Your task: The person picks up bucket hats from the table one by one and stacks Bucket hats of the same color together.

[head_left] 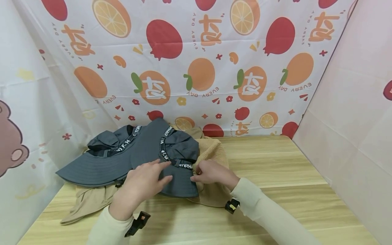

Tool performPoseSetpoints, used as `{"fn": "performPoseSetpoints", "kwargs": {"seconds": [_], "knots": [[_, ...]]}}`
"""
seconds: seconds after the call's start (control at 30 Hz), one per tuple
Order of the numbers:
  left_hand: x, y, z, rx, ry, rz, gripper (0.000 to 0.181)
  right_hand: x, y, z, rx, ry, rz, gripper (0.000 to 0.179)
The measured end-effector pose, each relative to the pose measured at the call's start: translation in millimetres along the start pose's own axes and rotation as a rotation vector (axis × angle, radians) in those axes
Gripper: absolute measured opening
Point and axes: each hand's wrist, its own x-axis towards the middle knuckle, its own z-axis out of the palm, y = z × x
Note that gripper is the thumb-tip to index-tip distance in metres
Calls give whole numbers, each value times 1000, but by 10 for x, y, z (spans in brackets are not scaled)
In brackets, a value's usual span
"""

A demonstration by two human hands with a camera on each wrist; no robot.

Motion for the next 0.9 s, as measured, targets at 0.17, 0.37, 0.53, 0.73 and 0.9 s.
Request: {"fn": "performPoseSetpoints", "kwargs": {"seconds": [0.17,0.37,0.53,0.73,0.9], "knots": [[12,-16,-7,-1,-15,0,52,88,34,23,28,-29,38,45],[26,-34,2,4,-30,1,54,181,68,37,148,-97,104,42],[31,-47,6,9,-34,-1,55,227,59,46,220,-105,145,39],[36,-60,-1,24,-44,-3,56,218,1,64,267,-79,128,36],[28,-65,-8,33,-47,-5,56,216,-8,48,308,-87,132,35]]}}
